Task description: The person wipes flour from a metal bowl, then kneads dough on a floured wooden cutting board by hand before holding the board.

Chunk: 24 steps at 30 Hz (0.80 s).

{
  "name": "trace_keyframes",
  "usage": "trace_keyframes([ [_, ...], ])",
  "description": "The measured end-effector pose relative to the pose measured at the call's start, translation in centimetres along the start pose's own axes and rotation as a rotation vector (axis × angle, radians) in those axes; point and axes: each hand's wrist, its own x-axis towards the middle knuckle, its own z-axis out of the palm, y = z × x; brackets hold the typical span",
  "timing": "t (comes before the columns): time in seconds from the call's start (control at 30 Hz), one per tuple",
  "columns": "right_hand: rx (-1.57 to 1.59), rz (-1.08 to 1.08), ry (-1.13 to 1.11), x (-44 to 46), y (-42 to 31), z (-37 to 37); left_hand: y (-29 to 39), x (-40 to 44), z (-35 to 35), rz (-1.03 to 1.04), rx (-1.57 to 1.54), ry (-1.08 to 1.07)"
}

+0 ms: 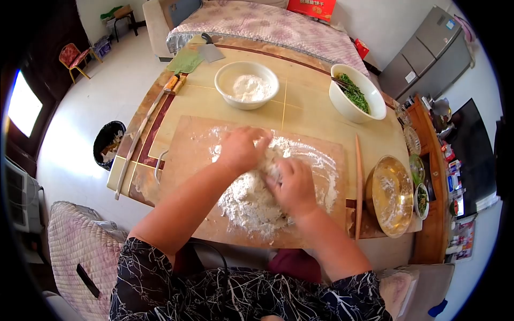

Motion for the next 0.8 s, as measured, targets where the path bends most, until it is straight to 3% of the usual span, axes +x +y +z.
trace_keyframes([
  [0.03, -0.042, -0.136, 0.129, -1.1, -0.3, 0.3, -0.4, -0.5, 1.2, 0.121, 0.077, 0.037],
  [0.07, -0.044, -0.139, 0.133, -2.1, -0.6, 0.2, -0.7, -0.7, 1.9, 0.089, -0.020, -0.140],
  [0.17, -0.018, -0.175, 0.082, -4.1, -0.8, -0.6, -0.1, -3.0, 1.1, 0.126, 0.030, -0.267],
  [0.27, 0.144, -0.144, 0.093, -4.9, 0.6, -0.6, 0.1, -5.8, 1.6, 0.201, 0.072, -0.150],
  [0.33, 0.187, -0.114, 0.130, -4.6, 1.4, -0.6, -0.1, -7.6, 2.5, 0.284, 0.196, 0.052],
  [0.4, -0.071, -0.188, 0.054, -4.1, 2.1, -0.7, -0.3, -8.5, 3.3, 0.320, 0.237, 0.116],
  [0.5, -0.058, -0.171, -0.014, -3.3, 2.9, 0.7, -0.9, -8.7, 4.2, 0.363, 0.279, 0.204],
  [0.6, -0.129, -0.121, -0.062, -1.7, 3.9, 1.9, -2.1, -6.2, 4.7, 0.373, 0.273, 0.169],
  [0.7, -0.068, 0.085, -0.240, 0.9, 4.4, 2.0, -2.8, -3.3, 5.1, 0.349, 0.295, 0.158],
  [0.8, -0.041, 0.115, -0.161, 2.9, 6.0, 3.1, -3.0, -0.7, 5.3, 0.292, 0.301, 0.144],
])
